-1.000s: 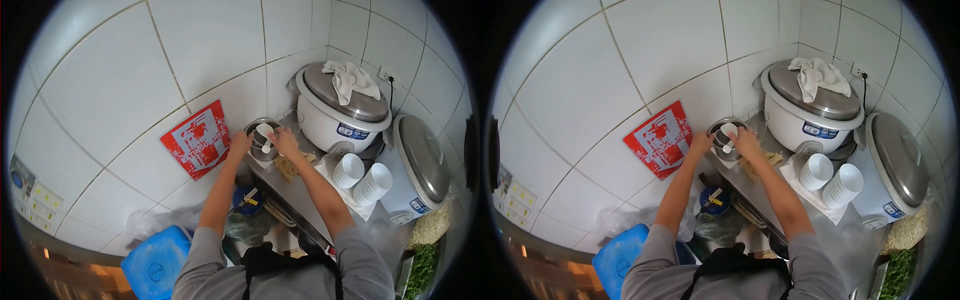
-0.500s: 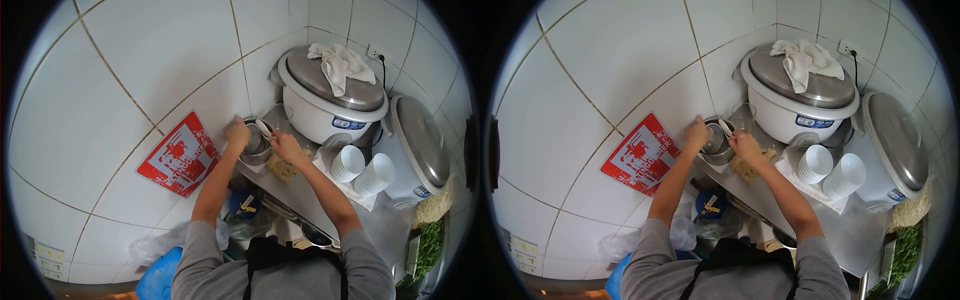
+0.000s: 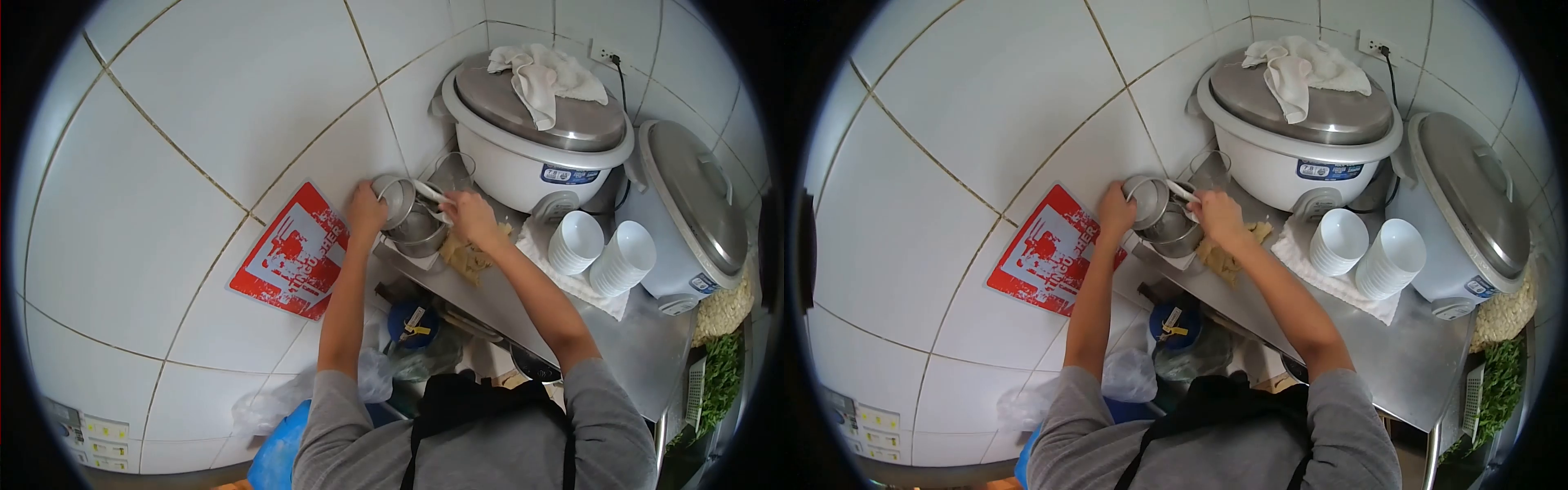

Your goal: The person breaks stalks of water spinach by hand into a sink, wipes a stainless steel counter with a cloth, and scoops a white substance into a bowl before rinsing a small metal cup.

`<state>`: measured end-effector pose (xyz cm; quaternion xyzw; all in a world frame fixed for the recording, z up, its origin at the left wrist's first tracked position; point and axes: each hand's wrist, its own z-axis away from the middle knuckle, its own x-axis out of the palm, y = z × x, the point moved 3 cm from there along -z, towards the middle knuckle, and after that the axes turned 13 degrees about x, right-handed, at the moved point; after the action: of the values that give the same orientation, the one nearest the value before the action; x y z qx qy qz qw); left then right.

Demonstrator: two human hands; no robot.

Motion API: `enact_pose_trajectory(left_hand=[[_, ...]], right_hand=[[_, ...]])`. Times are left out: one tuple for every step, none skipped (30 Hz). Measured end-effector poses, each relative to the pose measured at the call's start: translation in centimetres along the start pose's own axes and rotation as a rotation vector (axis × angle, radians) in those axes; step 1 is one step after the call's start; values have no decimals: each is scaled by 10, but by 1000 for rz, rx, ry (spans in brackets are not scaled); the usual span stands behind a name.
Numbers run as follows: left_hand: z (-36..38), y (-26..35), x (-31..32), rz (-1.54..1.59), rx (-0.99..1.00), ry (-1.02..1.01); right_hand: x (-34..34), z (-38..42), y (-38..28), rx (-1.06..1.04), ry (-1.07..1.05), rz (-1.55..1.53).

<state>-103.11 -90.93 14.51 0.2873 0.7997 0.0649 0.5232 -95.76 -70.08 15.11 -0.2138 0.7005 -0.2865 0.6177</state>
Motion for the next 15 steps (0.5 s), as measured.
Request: enact_pose_trajectory(left_hand=[[3,0,0,-1,-4,0],[6,0,-1,9,5,58],[9,4,-4,19,14,116],[12,7,-5,20,14,117],[15,10,-7,43,-11,145],[18,11,-6,66,-35,172],[20,14,-5,67,-32,172],[22,17,-3,80,-52,184],[24,17,-1,91,-70,196],[26,18,2,90,-67,195],[28,19,4,112,-30,214],[30,20,3,133,6,232],[32,21,3,130,9,232],[32,22,3,109,-7,232],[34,23,3,88,-25,226]], right_hand=[[-5,2,-2,-56,86,-30],[-9,5,-5,-112,173,-61],[-14,9,-9,-113,171,-61],[-20,14,-14,-91,120,-148],[-22,18,-17,-67,69,-234],[-18,18,-18,-65,71,-233],[-10,17,-18,-77,64,-307],[-3,16,-17,-87,58,-383],[5,15,-13,-85,61,-385],[12,13,-11,-93,91,-319],[19,12,-7,-100,119,-253],[16,15,-11,-99,122,-257],[12,17,-12,-46,92,-316],[8,17,-14,4,64,-372],[8,16,-16,5,65,-372]])
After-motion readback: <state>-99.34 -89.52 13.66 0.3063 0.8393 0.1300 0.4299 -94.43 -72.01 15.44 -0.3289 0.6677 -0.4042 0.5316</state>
